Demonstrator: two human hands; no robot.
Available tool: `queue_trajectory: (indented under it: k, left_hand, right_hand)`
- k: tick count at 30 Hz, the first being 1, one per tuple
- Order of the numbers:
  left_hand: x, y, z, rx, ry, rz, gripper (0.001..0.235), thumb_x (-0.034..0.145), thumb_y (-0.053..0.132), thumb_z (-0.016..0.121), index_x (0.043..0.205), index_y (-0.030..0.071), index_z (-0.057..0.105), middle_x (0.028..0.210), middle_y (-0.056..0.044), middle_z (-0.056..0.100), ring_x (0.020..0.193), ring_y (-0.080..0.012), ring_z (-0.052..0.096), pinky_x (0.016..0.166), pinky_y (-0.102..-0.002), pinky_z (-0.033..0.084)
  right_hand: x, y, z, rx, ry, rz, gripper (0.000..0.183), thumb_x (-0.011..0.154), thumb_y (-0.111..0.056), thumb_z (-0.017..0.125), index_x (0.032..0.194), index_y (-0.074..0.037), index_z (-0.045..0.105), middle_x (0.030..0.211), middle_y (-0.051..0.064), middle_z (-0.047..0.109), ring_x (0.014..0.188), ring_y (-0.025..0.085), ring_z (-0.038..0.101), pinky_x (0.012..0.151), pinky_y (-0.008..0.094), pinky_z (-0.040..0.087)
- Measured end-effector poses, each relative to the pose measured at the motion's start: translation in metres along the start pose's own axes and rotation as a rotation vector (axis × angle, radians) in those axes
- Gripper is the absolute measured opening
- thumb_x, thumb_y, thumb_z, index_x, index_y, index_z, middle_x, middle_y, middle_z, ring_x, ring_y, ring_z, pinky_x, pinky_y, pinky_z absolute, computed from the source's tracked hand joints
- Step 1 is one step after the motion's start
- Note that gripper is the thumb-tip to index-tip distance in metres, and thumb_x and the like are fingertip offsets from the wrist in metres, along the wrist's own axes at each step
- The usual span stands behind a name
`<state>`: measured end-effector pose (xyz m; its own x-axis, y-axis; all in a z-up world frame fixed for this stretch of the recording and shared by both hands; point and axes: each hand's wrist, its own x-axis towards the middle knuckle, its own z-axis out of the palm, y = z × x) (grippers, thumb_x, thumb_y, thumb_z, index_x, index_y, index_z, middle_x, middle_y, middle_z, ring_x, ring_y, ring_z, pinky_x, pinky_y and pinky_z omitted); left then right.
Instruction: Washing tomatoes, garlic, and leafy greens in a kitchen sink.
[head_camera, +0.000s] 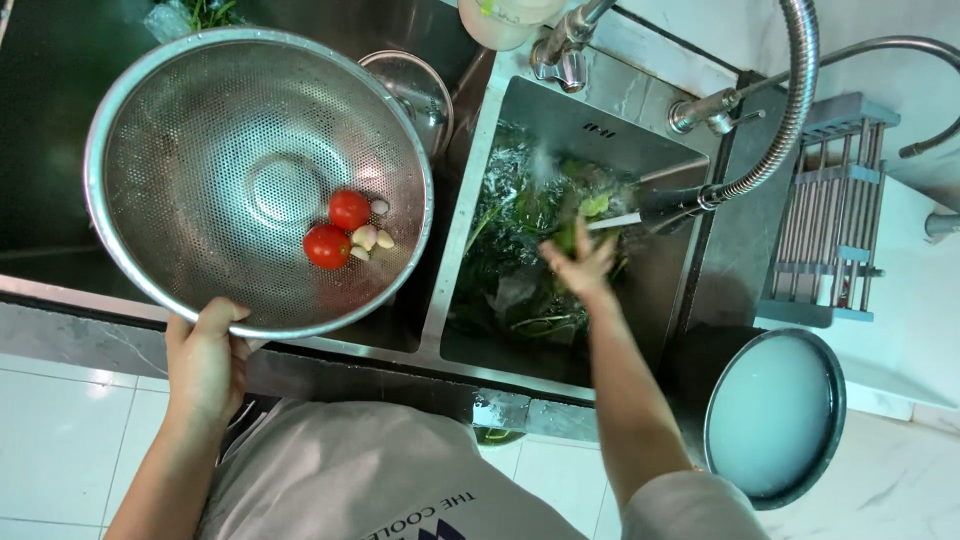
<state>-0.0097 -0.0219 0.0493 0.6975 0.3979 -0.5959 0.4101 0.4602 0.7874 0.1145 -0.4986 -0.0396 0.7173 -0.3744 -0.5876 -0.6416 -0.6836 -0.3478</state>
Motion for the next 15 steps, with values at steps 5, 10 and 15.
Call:
queue_trajectory:
  k: [5,10,15]
  left_hand:
    - [-0.001,0.007,0.006,-0.005,0.005,0.003,0.025,0.092,-0.001,0.053,0.117,-0.004,0.050,0.106,-0.012,0.063,0.086,-0.0233,0.070,0.080,-0.039,0.065]
    - [0.003,0.008,0.001,0.016,0.004,-0.002,0.025,0.092,-0.001,0.054,0.116,-0.003,0.050,0.103,-0.010,0.062,0.082,-0.0215,0.068,0.078,-0.037,0.065]
    - [0.016,-0.010,-0.018,0.035,-0.055,0.010,0.017,0.099,-0.001,0.055,0.113,-0.011,0.051,0.105,-0.016,0.061,0.084,-0.0254,0.067,0.074,-0.036,0.061]
  right_hand:
    - [0.028,0.045,0.090,-0.548,-0.330,-0.223,0.099,0.094,-0.071,0.061,0.164,-0.032,0.003,0.167,0.017,-0.026,0.151,0.041,-0.026,0.115,0.078,0.002]
    - [0.091,0.109,0.071,-0.819,-0.241,-0.474,0.071,0.093,-0.040,0.065,0.161,-0.032,0.047,0.158,0.010,0.051,0.145,0.027,0.050,0.114,0.049,0.049]
    - [0.133,0.145,0.032,0.542,-0.360,-0.382,0.038,0.097,-0.016,0.075,0.133,-0.003,0.069,0.122,0.008,0.074,0.111,0.018,0.068,0.095,0.032,0.053]
